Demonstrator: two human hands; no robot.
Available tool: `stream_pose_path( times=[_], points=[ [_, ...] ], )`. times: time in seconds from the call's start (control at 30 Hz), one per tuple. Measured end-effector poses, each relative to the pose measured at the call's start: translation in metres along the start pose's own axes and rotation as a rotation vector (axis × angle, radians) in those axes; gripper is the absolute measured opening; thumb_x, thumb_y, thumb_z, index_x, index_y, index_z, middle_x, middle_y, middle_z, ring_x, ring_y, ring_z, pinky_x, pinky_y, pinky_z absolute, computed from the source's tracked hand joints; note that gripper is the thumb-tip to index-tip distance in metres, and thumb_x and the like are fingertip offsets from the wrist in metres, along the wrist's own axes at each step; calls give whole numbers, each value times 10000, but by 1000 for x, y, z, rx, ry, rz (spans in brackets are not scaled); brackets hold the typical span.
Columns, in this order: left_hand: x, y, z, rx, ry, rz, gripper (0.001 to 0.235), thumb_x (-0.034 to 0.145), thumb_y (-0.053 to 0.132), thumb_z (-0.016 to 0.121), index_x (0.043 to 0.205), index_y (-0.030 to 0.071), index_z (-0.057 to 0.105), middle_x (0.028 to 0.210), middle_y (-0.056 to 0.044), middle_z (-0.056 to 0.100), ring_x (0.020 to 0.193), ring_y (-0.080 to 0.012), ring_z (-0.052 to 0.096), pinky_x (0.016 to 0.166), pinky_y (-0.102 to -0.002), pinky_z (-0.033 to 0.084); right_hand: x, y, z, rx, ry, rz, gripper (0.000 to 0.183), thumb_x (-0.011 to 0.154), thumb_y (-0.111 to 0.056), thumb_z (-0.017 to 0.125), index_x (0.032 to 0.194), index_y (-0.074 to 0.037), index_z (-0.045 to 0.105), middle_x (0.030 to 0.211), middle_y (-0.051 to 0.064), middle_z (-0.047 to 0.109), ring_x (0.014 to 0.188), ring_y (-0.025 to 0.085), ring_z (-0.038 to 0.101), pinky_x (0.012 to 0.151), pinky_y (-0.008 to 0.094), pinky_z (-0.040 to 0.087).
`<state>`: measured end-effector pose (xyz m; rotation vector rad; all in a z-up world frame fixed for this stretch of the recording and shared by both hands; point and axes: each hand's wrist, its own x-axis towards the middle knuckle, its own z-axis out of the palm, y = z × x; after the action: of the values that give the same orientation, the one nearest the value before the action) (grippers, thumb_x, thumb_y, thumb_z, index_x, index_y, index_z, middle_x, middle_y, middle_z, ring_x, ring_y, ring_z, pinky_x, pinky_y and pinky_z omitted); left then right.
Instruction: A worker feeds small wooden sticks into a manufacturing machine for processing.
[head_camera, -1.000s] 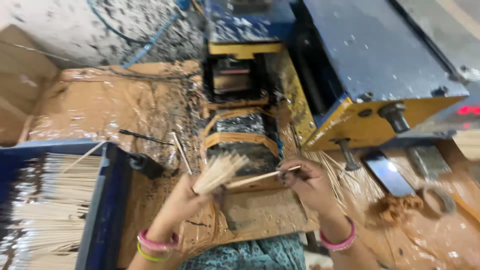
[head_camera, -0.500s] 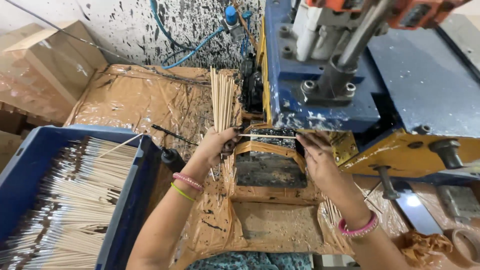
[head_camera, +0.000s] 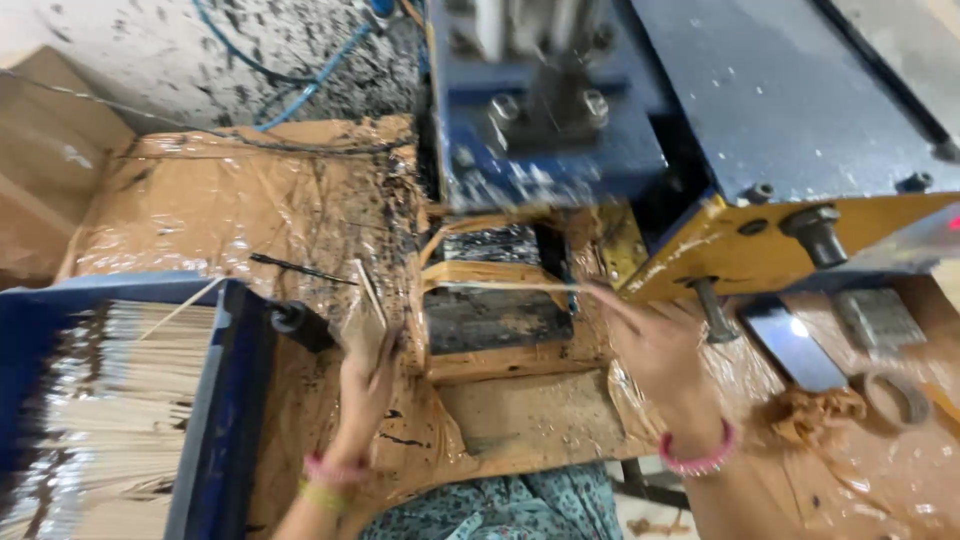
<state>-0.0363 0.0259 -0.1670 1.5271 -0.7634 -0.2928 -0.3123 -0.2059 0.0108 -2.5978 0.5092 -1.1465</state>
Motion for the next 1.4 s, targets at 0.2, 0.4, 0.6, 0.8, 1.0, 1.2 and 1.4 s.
stream_pose_path(
  times=[0.2,0.4,0.6,0.8,1.0,1.2,1.4],
  points=[
    [-103,-44,-35,-75,176,-263,197,964,-12,542,1094,5,690,893,-139,713,732,-179,652,655,-305,516,-118,46,-12,-41,157,354,301,922,-21,686,1219,-72,707,1118,104,746,927,204,704,840,307,561],
    [-79,8,-4,167,-257,150,82,792,76,710,865,50,683,769,-66,710,719,-127,674,640,-300,529,-99,-8,28,696,-168,620,506,823,34,643,1316,-77,679,879,39,756,721,102,671,659,241,559],
    [6,105,-14,-70,-438,-102,45,828,45,716,866,24,728,712,-16,703,635,-72,617,546,-246,489,-18,0,31,907,-245,241,245,918,73,622,1126,-26,704,1030,65,708,929,123,675,792,258,555],
    [103,97,-13,-199,-67,-230,147,918,104,652,826,2,706,617,0,609,474,-71,504,415,-244,361,65,-5,51,43,-229,-307,366,885,71,613,1211,-67,702,1245,83,709,1194,305,643,1050,393,531],
    [136,85,32,-552,-101,-459,74,883,75,669,809,68,662,616,10,590,449,-76,472,392,-238,344,63,-7,44,-121,-181,-219,398,922,34,506,1291,4,653,1304,199,691,1307,421,530,1100,480,452],
    [139,78,36,-563,-185,-446,145,918,94,688,814,19,621,650,-2,600,468,-70,484,401,-225,355,49,-7,45,-204,-553,384,227,1039,-104,476,1150,-24,657,919,202,685,854,336,681,800,448,546],
    [99,92,26,-373,-120,-369,88,961,115,655,955,41,701,699,-8,607,517,-67,489,437,-228,376,62,-20,37,-115,-230,-34,194,1032,-65,512,1117,-17,679,877,165,692,797,320,655,708,422,524]
  ],
)
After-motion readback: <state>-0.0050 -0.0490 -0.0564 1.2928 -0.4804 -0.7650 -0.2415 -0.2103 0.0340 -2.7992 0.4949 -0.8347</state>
